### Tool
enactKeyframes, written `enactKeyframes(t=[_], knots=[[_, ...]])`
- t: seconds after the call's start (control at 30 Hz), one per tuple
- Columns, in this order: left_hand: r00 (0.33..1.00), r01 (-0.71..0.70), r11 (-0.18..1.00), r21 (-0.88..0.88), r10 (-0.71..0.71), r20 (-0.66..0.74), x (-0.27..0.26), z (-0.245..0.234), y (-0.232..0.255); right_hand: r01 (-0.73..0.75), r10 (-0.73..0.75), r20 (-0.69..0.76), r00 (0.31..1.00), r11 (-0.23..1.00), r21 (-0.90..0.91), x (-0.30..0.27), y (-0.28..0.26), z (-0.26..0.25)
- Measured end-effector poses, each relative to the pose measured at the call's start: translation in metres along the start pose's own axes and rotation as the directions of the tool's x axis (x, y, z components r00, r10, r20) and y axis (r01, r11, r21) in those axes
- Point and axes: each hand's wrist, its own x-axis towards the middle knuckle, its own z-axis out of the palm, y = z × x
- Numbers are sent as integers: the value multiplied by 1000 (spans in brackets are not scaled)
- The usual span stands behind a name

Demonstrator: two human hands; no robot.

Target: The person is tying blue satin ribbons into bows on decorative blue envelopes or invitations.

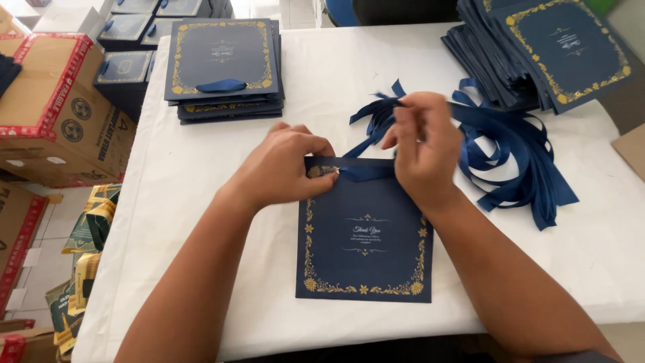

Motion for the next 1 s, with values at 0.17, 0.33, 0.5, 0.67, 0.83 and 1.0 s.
enactKeyframes(t=[0.17,0.33,0.5,0.67,0.83,1.0], knots=[[970,-241,952,190,245,4,-40,-35,94,88,-86,-49,995,996,32,25,-89,-54],[923,-378,871,314,381,53,-94,-27,150,134,-123,185,975,990,-48,39,-136,-107],[910,-306,862,403,390,-142,-114,-14,161,-47,77,934,349,997,-65,44,-150,-125],[927,-294,879,375,358,-113,-121,-10,170,105,422,883,-204,906,-409,37,-164,-114],[918,-336,828,449,395,-41,-116,-8,163,307,565,763,-314,821,-482,35,-175,-109],[914,-396,820,413,395,93,-107,-14,158,397,598,796,-92,755,-521,27,-162,-128]])
